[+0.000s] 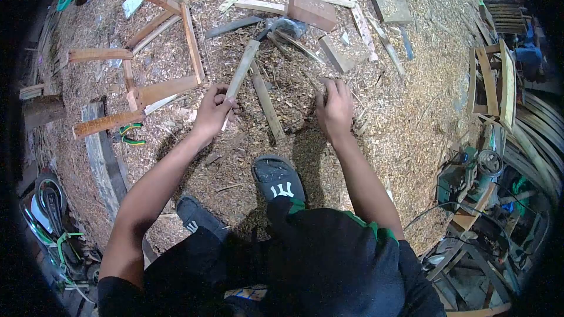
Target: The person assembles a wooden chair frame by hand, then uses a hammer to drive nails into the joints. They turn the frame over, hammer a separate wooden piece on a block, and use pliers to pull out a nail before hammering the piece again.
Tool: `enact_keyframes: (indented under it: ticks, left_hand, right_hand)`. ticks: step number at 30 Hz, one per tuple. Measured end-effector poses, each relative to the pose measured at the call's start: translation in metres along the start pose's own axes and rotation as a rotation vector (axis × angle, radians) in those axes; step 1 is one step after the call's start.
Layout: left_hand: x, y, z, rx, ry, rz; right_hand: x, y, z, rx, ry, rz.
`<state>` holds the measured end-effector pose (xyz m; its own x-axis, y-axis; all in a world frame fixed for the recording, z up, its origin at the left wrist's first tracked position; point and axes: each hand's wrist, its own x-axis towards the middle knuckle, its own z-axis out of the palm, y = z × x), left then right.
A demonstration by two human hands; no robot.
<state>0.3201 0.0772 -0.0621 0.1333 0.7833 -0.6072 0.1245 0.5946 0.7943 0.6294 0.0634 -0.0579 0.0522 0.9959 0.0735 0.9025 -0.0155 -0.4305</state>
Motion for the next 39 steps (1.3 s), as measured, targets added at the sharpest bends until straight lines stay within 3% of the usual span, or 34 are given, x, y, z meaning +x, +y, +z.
enact_keyframes:
  ticks: [6, 9, 11, 12, 13, 15, 19, 21, 23, 27, 28, 30, 33, 35, 39]
  left_hand:
    - [0.000, 0.003, 0.001, -0.014, 0.022, -0.009]
    - [0.000, 0.000, 0.001, -0.002, 0.030, 0.000]
    - [-0.001, -0.001, 0.000, 0.016, 0.041, 0.004]
    - [-0.002, -0.002, -0.001, 0.017, 0.038, 0.019]
    - [-0.002, -0.001, -0.002, 0.016, 0.034, 0.035]
    - [-0.003, 0.001, -0.003, 0.016, 0.045, 0.051]
    - [-0.008, 0.019, -0.005, 0.067, 0.046, 0.096]
    - [-0.005, 0.025, -0.004, 0.084, 0.037, 0.108]
    - [0.004, 0.025, -0.004, 0.161, 0.041, 0.229]
    - [0.020, 0.038, 0.010, 0.263, 0.093, 0.271]
    - [0.025, 0.037, 0.012, 0.367, 0.108, 0.372]
    - [0.027, 0.041, 0.017, 0.374, 0.097, 0.318]
    - [0.025, 0.043, 0.022, 0.416, 0.102, 0.215]
    - [0.031, 0.027, 0.018, 0.418, 0.067, 0.353]
    - [0.020, 0.036, 0.017, 0.376, 0.100, 0.280]
  right_hand:
    - [-0.003, -0.001, 0.005, -0.091, -0.030, -0.014]
    - [-0.007, -0.006, 0.007, 0.028, -0.114, 0.008]
    - [-0.014, -0.009, 0.010, 0.121, -0.296, 0.093]
    - [-0.018, -0.021, 0.007, 0.259, -0.170, 0.111]
    - [-0.016, -0.029, -0.003, 0.263, -0.170, 0.107]
    - [-0.014, -0.040, -0.020, 0.363, -0.308, 0.413]
    - [-0.030, -0.018, -0.019, 0.487, -0.076, 0.251]
    - [-0.039, -0.007, -0.018, 0.577, -0.170, 0.363]
    - [-0.051, 0.010, -0.007, 0.825, -0.037, 0.433]
    - [-0.039, 0.034, -0.019, 0.657, 0.013, 0.603]
    - [-0.021, 0.025, -0.031, 0.496, 0.110, 0.556]
    - [0.006, 0.030, -0.044, 0.536, 0.131, 0.623]
    - [0.054, 0.067, -0.033, 0.476, 0.305, 0.478]
    - [0.079, 0.086, -0.024, 0.349, 0.381, 0.357]
    - [0.097, 0.084, -0.025, 0.281, 0.172, 0.413]
